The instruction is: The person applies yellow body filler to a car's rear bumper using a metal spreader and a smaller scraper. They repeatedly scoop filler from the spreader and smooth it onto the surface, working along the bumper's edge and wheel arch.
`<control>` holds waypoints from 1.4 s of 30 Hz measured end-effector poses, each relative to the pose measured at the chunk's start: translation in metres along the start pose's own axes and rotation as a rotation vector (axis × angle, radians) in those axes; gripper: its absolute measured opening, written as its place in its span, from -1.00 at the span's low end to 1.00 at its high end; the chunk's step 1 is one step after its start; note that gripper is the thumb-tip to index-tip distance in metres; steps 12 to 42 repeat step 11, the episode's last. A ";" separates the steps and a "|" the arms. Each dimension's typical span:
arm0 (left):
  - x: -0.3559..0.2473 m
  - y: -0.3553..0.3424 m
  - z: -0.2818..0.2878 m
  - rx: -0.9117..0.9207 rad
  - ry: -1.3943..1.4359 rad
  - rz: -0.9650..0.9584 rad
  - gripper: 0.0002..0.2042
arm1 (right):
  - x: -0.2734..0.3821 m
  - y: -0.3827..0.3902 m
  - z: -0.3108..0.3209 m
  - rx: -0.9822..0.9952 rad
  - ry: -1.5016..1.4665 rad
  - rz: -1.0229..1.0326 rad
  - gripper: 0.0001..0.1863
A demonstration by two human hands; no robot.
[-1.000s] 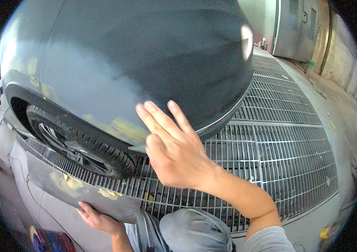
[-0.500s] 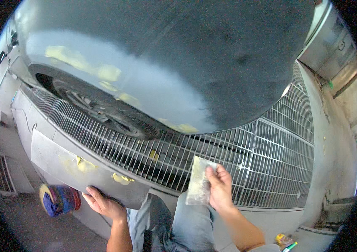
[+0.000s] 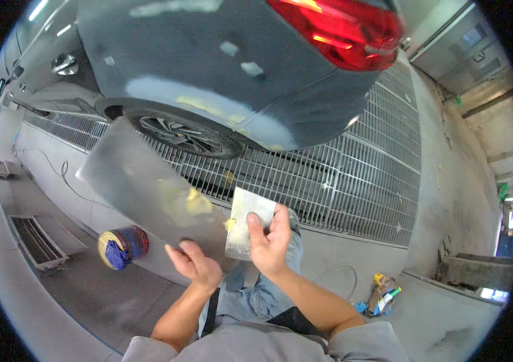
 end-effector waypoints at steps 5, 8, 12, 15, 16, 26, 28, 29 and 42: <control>-0.086 0.005 0.022 0.309 0.031 -0.119 -0.83 | 0.099 0.025 -0.034 -0.142 -0.011 0.100 -0.71; -0.116 0.004 0.039 0.529 -0.058 -0.309 -0.86 | 0.145 0.035 -0.038 -0.236 -0.097 0.128 -0.70; -0.125 0.007 0.036 0.579 0.033 -0.340 -0.83 | 0.187 0.033 -0.027 -0.201 -0.238 0.088 -0.72; -0.125 0.007 0.036 0.579 0.033 -0.340 -0.83 | 0.187 0.033 -0.027 -0.201 -0.238 0.088 -0.72; -0.125 0.007 0.036 0.579 0.033 -0.340 -0.83 | 0.187 0.033 -0.027 -0.201 -0.238 0.088 -0.72; -0.125 0.007 0.036 0.579 0.033 -0.340 -0.83 | 0.187 0.033 -0.027 -0.201 -0.238 0.088 -0.72; -0.125 0.007 0.036 0.579 0.033 -0.340 -0.83 | 0.187 0.033 -0.027 -0.201 -0.238 0.088 -0.72; -0.125 0.007 0.036 0.579 0.033 -0.340 -0.83 | 0.187 0.033 -0.027 -0.201 -0.238 0.088 -0.72; -0.125 0.007 0.036 0.579 0.033 -0.340 -0.83 | 0.187 0.033 -0.027 -0.201 -0.238 0.088 -0.72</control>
Point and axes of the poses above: each hand's wrist, its own y-axis away from the middle knuckle, its own z-axis out of the back of the hand, x = y × z, the point moved 2 cm from there along -y, towards the middle knuckle, and after that the axes turned 5 degrees about -z, right-handed, at the moved point
